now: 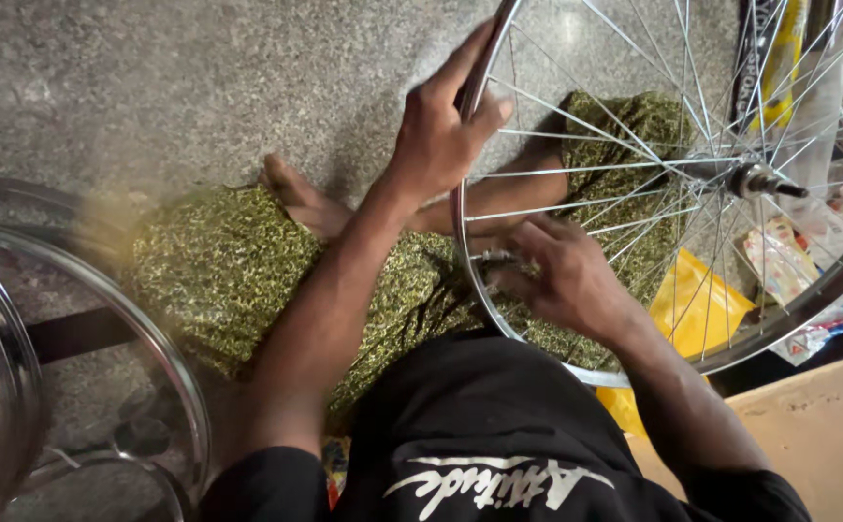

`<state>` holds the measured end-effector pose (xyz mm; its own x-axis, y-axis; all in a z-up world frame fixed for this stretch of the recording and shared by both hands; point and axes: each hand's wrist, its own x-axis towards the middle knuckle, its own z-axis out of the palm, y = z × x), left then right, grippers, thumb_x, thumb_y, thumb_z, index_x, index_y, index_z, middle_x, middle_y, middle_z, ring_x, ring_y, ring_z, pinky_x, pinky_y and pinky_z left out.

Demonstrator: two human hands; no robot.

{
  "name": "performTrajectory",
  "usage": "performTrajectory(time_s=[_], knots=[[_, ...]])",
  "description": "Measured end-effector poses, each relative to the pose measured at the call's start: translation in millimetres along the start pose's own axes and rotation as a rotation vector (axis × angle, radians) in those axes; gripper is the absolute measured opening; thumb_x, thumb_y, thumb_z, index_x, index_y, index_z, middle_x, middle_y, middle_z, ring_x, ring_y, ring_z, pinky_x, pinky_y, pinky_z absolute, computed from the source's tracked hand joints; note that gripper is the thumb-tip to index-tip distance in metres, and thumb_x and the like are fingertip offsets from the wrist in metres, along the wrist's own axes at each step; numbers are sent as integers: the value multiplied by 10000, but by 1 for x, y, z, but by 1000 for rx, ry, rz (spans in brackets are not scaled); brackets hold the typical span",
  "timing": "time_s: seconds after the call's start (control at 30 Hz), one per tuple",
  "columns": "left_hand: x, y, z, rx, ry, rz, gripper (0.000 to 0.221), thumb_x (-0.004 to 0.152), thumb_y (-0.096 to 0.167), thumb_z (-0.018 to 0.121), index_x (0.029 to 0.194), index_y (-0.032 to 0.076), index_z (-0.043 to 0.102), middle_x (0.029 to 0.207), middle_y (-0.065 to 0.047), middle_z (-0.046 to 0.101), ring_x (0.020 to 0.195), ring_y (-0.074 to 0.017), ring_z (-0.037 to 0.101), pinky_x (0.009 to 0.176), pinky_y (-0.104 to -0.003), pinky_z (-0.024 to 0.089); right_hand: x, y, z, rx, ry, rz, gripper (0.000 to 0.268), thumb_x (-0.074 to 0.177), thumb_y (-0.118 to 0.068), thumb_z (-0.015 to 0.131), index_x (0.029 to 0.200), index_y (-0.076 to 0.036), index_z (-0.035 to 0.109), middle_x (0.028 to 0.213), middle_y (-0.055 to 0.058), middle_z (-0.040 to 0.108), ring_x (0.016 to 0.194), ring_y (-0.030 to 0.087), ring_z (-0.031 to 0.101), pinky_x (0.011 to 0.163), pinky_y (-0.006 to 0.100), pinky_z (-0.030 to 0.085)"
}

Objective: The person inserts metal spokes through the holes of a bicycle wheel rim and hub, then attaches and tightens metal spoke nipples by hand.

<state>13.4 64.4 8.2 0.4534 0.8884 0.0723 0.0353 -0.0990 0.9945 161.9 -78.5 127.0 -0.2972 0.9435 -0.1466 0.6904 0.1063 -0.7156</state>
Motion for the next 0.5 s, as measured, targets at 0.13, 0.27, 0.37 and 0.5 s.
performTrajectory(time_s=[0.13, 0.27, 0.37, 0.5], knots=[[8, -5, 6, -100, 8, -47, 708, 1016, 238, 722, 1642, 123, 411, 770, 23, 569, 640, -62, 482, 608, -288, 488, -1, 2, 2, -124, 232, -88, 186, 905, -76, 762, 1041, -62, 636, 1049, 98, 683, 925, 272, 691, 765, 446, 557], [-13, -2, 13, -123, 30, -185, 693, 998, 295, 649, 1616, 126, 382, 688, 41, 535, 510, -47, 445, 471, -266, 489, 0, 20, 15, -298, 181, -159, 124, 932, -39, 712, 1026, -74, 641, 1042, 88, 717, 898, 250, 707, 819, 482, 541], [-24, -4, 14, -142, 79, -133, 689, 1019, 284, 638, 1624, 121, 353, 831, 62, 625, 521, -46, 473, 524, -250, 543, 7, 32, 26, -181, 15, -5, 106, 941, -7, 688, 1028, -50, 647, 963, 129, 684, 852, 291, 682, 784, 469, 543], [-27, -8, 11, -81, 72, -116, 729, 988, 252, 663, 1627, 133, 333, 675, 43, 529, 537, -47, 495, 492, -252, 485, 8, 29, 24, -60, -21, 63, 199, 927, -22, 717, 1121, -13, 672, 980, 185, 687, 843, 355, 673, 735, 466, 545]])
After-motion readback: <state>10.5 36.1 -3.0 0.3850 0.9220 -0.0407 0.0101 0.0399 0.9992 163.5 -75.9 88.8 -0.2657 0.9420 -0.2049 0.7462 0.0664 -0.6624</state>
